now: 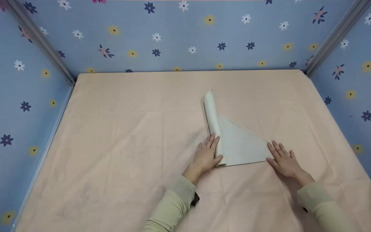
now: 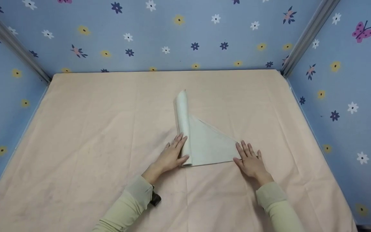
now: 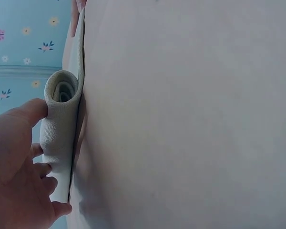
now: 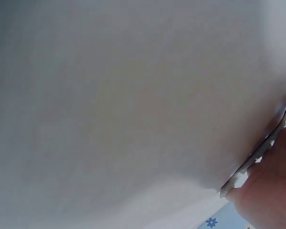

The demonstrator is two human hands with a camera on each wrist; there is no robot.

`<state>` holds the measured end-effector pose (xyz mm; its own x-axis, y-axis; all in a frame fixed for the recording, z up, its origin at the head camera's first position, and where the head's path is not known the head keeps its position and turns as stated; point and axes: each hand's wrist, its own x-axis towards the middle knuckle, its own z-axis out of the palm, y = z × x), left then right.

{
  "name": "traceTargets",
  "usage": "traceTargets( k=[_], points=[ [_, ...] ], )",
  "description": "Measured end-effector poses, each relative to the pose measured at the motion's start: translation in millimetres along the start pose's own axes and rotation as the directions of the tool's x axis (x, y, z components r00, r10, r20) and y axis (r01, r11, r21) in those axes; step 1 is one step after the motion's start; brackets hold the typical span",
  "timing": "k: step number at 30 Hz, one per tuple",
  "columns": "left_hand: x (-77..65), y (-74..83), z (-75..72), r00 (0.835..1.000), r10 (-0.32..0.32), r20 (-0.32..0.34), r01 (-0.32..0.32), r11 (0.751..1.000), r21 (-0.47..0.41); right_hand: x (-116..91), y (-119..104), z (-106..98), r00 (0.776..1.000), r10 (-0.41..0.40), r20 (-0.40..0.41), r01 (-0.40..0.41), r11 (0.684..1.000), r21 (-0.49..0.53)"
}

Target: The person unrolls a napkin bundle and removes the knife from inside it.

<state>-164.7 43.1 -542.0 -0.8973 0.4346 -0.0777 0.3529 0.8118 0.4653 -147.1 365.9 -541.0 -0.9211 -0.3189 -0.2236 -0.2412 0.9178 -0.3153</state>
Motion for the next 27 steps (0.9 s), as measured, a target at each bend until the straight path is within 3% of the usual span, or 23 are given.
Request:
traceTargets(
  k=[18, 27],
  points=[
    [-3.2, 1.5, -7.8, 0.998, -0.063, 0.023, 0.061, 0.995, 0.081, 2.1, 2.4, 2.8, 1.000, 0.016, 0.004, -0.016, 1.000, -0.018],
    [-1.4, 13.6, -16.9, 0.998, -0.039, 0.049, 0.033, 0.992, 0.123, 0.9, 2.0, 2.2, 1.000, 0.000, -0.017, 0.001, 1.000, 0.004]
  ],
)
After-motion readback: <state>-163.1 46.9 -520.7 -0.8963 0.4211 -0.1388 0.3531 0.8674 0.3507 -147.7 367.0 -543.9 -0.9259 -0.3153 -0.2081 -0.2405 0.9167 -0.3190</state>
